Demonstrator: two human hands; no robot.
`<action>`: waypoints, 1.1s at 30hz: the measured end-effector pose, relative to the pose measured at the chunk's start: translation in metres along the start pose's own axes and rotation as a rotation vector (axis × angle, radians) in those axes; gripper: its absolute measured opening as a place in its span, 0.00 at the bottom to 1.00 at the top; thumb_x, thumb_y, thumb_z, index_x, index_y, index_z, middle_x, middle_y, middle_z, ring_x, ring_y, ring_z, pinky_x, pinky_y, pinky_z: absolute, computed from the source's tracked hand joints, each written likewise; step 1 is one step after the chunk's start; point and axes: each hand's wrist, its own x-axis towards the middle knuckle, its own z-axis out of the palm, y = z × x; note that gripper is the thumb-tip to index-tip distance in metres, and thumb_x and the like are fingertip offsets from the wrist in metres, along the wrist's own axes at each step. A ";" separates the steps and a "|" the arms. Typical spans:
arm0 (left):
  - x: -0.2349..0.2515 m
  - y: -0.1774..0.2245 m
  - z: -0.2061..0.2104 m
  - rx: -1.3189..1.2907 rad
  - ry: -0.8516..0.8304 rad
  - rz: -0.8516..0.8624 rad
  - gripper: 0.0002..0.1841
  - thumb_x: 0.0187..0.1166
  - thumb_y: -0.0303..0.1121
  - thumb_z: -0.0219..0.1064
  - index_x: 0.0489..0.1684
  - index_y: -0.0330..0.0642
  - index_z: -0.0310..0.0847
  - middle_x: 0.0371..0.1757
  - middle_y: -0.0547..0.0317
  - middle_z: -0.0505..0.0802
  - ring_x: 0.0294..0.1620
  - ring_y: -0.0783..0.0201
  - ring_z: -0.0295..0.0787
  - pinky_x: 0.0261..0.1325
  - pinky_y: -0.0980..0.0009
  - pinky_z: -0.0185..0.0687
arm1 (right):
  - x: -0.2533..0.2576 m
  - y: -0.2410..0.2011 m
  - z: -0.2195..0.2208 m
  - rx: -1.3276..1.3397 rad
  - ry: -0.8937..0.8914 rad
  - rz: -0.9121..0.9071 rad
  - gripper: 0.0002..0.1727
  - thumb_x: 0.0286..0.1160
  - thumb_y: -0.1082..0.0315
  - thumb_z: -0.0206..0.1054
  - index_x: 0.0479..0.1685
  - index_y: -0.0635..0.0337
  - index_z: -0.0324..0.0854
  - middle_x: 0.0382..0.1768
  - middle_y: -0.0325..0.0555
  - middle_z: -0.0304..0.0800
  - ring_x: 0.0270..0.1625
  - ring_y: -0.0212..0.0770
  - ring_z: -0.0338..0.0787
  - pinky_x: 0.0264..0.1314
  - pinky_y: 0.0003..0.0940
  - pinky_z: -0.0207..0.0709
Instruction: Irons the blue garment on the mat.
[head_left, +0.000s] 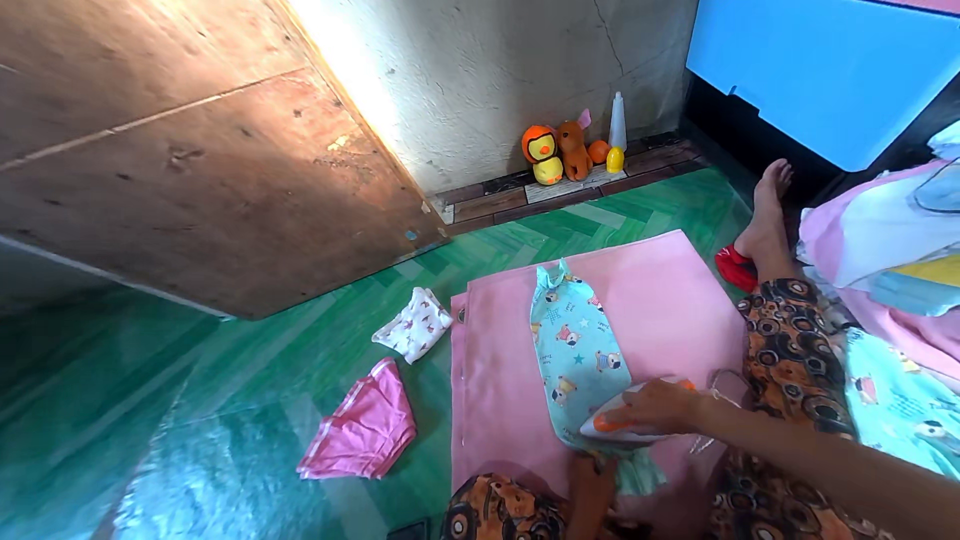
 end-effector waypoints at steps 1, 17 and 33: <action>0.000 0.000 0.000 -0.001 0.001 0.001 0.26 0.87 0.49 0.63 0.43 0.27 0.87 0.36 0.42 0.92 0.37 0.52 0.91 0.50 0.51 0.86 | -0.001 0.003 0.000 -0.017 -0.007 -0.039 0.26 0.92 0.58 0.58 0.88 0.33 0.69 0.60 0.71 0.87 0.55 0.73 0.89 0.58 0.69 0.79; -0.003 0.002 0.001 -0.040 0.014 0.030 0.23 0.90 0.45 0.61 0.44 0.26 0.86 0.30 0.46 0.91 0.27 0.59 0.90 0.41 0.60 0.88 | 0.020 -0.012 0.001 -0.021 0.038 -0.105 0.25 0.92 0.57 0.58 0.86 0.35 0.72 0.55 0.70 0.88 0.48 0.72 0.91 0.53 0.68 0.81; 0.000 0.002 0.001 -0.036 -0.001 0.009 0.24 0.90 0.47 0.59 0.45 0.27 0.85 0.31 0.47 0.91 0.27 0.60 0.89 0.40 0.61 0.88 | 0.031 -0.031 -0.006 -0.008 0.005 -0.036 0.26 0.93 0.58 0.57 0.88 0.34 0.69 0.60 0.67 0.87 0.54 0.71 0.90 0.55 0.67 0.80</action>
